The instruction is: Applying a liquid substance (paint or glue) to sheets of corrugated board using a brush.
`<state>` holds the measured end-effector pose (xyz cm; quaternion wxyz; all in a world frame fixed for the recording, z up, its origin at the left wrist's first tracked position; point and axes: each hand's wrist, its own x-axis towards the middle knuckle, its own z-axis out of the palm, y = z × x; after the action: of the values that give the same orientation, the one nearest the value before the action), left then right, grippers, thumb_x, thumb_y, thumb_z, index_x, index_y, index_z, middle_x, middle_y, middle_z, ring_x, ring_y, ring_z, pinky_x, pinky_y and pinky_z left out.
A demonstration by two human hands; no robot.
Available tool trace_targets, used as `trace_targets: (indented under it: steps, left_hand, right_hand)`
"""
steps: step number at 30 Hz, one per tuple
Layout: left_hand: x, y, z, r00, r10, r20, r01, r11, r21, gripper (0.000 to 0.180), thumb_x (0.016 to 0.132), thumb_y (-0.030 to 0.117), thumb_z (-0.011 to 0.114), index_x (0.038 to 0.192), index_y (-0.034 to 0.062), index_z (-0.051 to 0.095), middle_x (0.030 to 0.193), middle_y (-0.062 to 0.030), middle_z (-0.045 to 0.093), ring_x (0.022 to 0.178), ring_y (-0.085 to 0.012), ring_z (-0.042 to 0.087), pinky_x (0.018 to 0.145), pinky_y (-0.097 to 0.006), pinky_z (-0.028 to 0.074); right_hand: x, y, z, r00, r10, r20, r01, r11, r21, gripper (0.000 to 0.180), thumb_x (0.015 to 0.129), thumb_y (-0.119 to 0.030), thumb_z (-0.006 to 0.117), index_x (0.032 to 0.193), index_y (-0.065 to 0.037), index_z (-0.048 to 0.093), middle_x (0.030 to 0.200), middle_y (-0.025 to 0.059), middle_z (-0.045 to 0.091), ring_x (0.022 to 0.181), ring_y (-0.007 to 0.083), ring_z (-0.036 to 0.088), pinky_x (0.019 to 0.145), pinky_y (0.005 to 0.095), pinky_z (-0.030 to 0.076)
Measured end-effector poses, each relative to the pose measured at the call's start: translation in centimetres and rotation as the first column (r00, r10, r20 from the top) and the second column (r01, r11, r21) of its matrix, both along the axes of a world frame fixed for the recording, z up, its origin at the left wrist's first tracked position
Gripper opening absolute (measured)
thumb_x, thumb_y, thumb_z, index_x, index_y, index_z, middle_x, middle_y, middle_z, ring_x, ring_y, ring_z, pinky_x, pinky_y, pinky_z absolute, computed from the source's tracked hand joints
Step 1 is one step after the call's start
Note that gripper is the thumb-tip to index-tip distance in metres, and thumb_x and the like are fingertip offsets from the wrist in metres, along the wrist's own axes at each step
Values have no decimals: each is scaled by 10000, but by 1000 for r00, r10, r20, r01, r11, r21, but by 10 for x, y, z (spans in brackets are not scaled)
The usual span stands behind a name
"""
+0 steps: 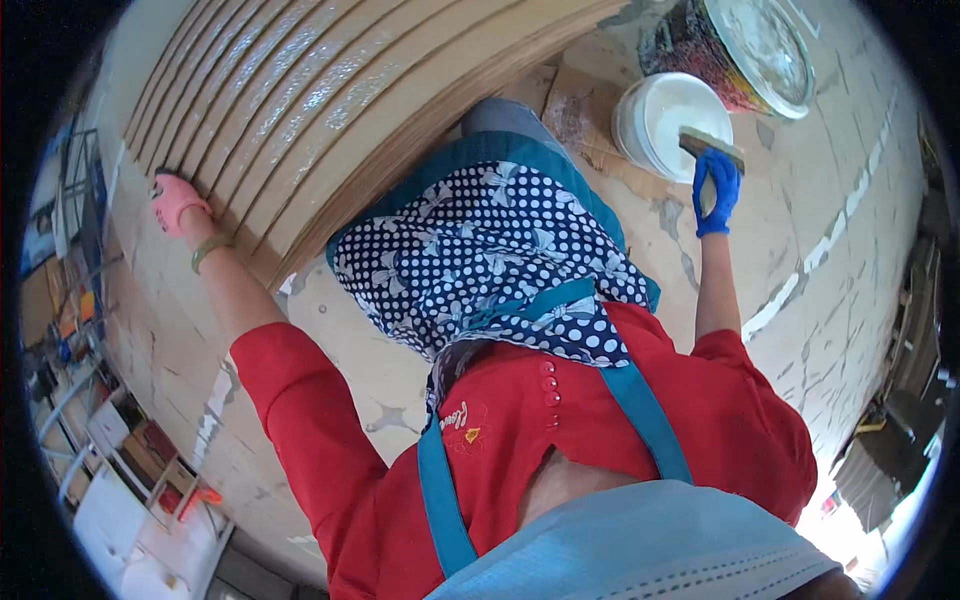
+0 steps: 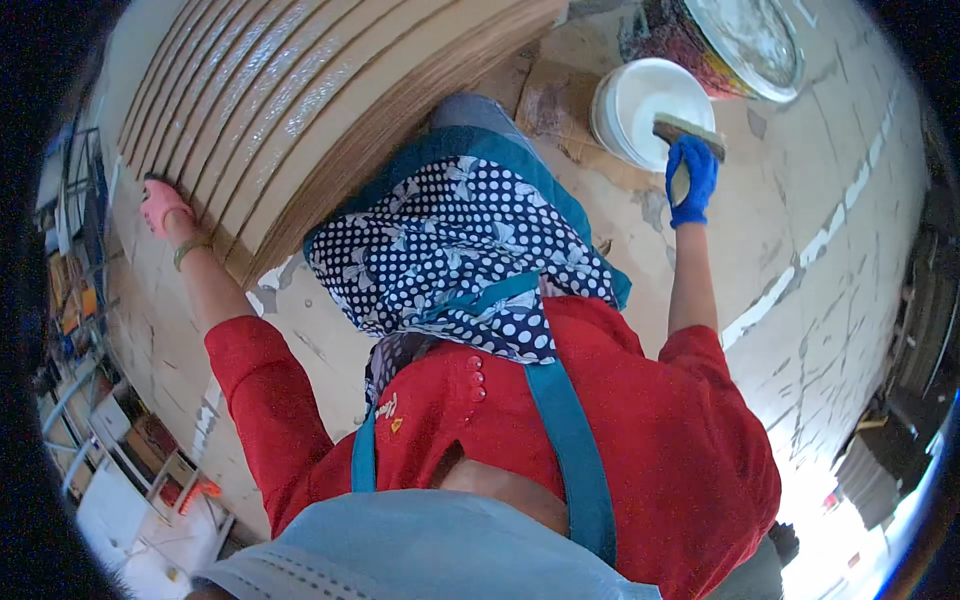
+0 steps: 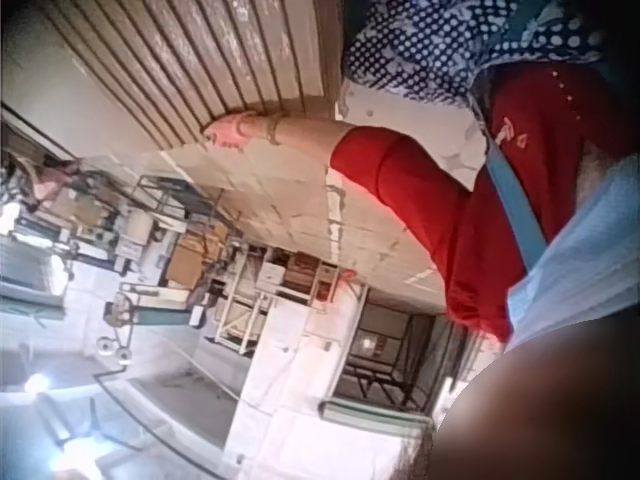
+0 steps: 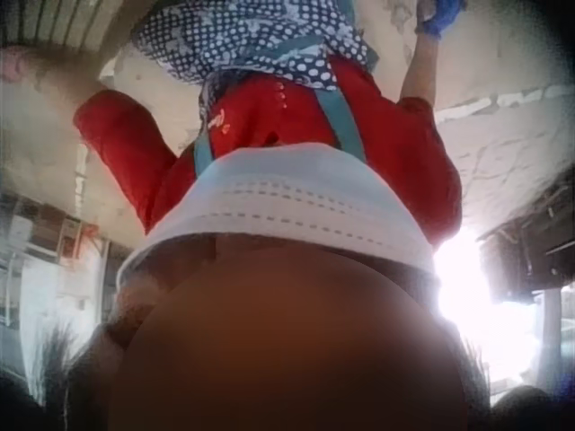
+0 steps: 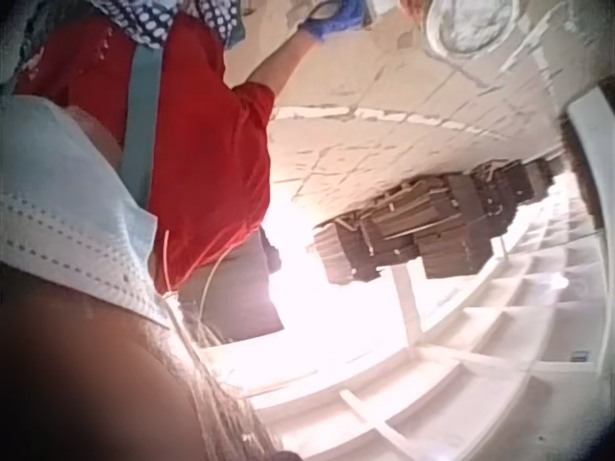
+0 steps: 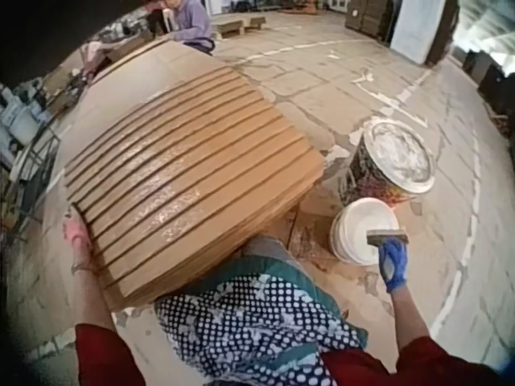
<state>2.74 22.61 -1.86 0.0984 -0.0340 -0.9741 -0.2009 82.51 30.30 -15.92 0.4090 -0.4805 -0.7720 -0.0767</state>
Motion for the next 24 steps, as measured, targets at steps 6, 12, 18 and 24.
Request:
trace_targets:
  steps: [6,12,18,24]
  left_hand:
    - [13,-2,10,1000,8,21,-8,1000,16,776,818,618,381,1214,-27,548,1245,-198,561,1143,-325,547,972,-422,404]
    - [24,1,15,1000,-19,-16,20,999,47,729,813,586,410,1170,-23,592,1203,-203,589,1120,-332,567,946,-422,424]
    - [32,0,22,999,-34,8,33,998,53,708,813,573,421,1147,-21,611,1162,-202,611,1080,-330,593,917,-421,444]
    - [34,7,26,998,-47,34,46,998,43,698,812,568,422,1142,-15,615,1155,-207,613,1081,-326,594,906,-423,447]
  right_hand:
    - [-23,-16,43,996,-72,57,72,997,4,257,760,-1,715,1005,-60,669,1007,130,656,946,263,618,869,345,473]
    - [-132,-2,170,968,243,-65,-225,953,203,225,763,16,702,978,-36,663,1046,127,651,989,257,606,901,345,463]
    - [-254,48,233,738,592,-323,-645,760,-79,106,840,-69,630,928,-18,662,965,106,641,836,188,614,748,294,482]
    - [-353,130,234,493,547,-676,-869,353,-348,143,838,-172,651,811,-32,645,743,20,632,655,129,586,604,266,484]
